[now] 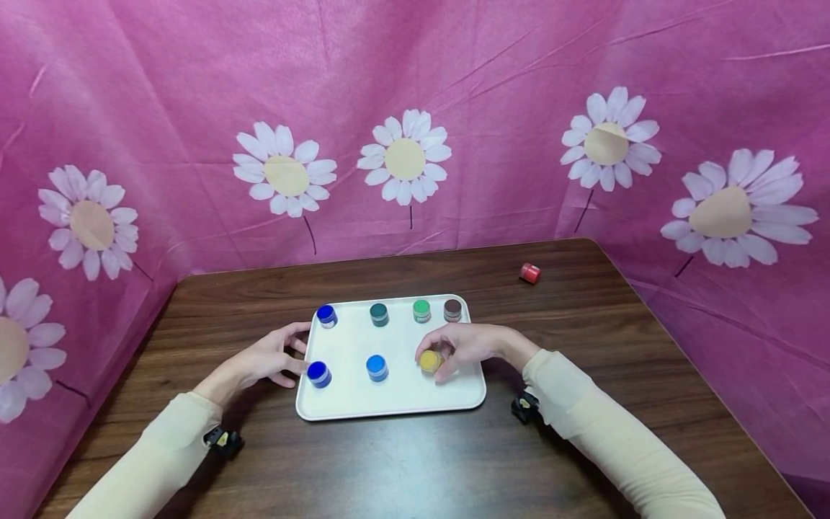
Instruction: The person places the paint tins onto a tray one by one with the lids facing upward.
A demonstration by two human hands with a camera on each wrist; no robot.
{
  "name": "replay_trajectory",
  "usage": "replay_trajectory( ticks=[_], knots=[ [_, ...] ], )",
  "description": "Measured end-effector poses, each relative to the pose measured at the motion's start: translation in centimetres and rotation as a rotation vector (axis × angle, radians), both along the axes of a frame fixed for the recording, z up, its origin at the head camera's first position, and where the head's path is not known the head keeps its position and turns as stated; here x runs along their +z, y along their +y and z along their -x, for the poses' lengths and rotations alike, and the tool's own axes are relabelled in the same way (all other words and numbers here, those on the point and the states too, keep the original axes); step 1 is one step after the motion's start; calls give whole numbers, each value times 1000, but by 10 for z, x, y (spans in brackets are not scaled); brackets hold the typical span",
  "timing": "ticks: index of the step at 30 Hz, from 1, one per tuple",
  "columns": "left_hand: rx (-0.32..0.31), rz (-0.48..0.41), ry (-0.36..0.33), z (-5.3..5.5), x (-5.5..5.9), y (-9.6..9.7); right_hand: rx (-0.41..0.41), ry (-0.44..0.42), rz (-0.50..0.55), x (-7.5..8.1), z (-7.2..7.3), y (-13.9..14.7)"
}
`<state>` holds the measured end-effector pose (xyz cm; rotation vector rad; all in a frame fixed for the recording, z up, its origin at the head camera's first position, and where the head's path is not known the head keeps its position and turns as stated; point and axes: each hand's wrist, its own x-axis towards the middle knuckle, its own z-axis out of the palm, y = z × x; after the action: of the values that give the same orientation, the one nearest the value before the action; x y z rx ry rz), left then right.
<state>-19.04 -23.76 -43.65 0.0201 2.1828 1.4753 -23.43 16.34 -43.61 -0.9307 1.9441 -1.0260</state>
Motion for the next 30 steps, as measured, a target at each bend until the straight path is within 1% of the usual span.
replay_trajectory(
  ticks=[10,15,30],
  knots=[
    [3,3,-4,1,1,0,20,21,14,1,-1,-1],
    [5,7,-8,0,1,1,23,11,16,1,-1,0],
    [4,3,0,0,0,0,14,10,-20,0,1,0]
  ],
)
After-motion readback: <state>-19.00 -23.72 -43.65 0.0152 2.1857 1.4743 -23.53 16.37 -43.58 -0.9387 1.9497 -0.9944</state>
